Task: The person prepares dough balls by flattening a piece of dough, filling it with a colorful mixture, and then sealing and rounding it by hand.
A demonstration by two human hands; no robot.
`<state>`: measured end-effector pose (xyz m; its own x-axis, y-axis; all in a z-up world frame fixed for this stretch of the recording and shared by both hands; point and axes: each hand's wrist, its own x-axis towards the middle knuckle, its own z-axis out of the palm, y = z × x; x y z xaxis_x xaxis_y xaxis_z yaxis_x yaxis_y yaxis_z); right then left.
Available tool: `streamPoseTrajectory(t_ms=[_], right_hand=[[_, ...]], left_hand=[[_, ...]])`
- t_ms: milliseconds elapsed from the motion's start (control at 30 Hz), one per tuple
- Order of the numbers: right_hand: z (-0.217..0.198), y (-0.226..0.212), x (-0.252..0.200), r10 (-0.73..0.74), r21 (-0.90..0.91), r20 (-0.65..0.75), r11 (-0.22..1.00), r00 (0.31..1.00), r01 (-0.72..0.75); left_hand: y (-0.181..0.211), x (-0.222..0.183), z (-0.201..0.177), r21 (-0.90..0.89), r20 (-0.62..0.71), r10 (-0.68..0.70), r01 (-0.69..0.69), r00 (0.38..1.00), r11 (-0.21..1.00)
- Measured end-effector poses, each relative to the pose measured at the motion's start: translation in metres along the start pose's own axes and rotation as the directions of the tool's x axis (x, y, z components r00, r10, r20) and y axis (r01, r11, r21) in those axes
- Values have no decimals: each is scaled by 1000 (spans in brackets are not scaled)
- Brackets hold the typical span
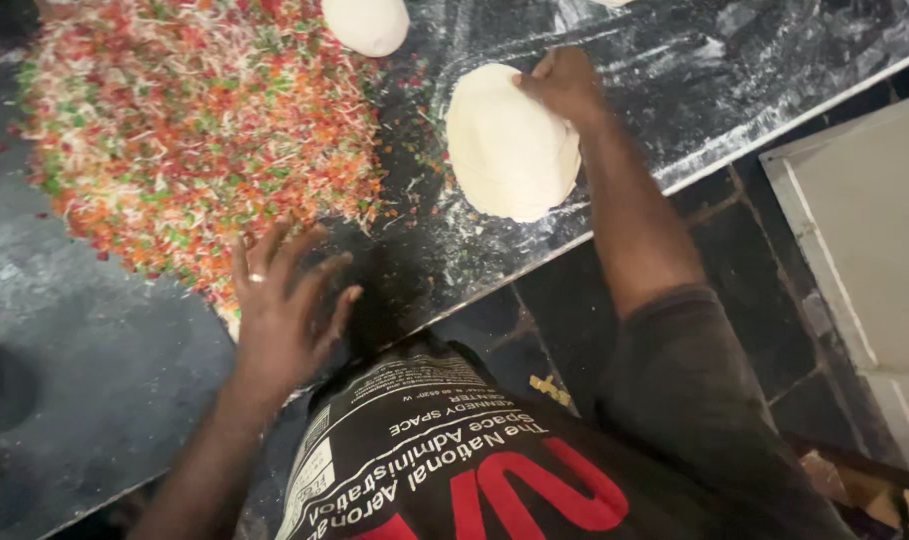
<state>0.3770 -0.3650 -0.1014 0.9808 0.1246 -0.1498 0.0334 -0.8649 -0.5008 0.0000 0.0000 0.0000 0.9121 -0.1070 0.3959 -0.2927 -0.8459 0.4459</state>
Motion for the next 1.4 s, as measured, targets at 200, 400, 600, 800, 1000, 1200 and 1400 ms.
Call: streamPoseTrajectory(t_ms=[200, 400, 600, 800, 1000, 1200, 1400], right_hand=[[6, -2, 17, -181, -6, 41, 983, 983, 181], [-7, -5, 4, -225, 264, -33, 938, 974, 226], [-27, -48, -63, -499, 6, -204, 860, 843, 510], [33, -196, -188, -647, 351, -54, 701, 760, 621], [77, -238, -203, -471, 372, -17, 816, 882, 443], [123, -225, -191, -755, -282, -87, 644, 650, 711], [178, -254, -101, -355, 88, -382, 905, 853, 415]], left_hand=[[-11, -52, -28, -155, -148, -190, 167, 971, 974], [-28, -99, -58, -270, -250, -377, 310, 892, 912], [-49, -109, -42, -599, 11, -611, 494, 792, 630], [-64, -54, 16, -899, 437, -426, 376, 792, -223], [-89, -72, -9, -810, 270, -564, -133, 780, -572], [-112, -167, -63, -454, 159, -546, -430, 823, -780], [-96, -209, -60, -539, 121, -661, -510, 741, -670]])
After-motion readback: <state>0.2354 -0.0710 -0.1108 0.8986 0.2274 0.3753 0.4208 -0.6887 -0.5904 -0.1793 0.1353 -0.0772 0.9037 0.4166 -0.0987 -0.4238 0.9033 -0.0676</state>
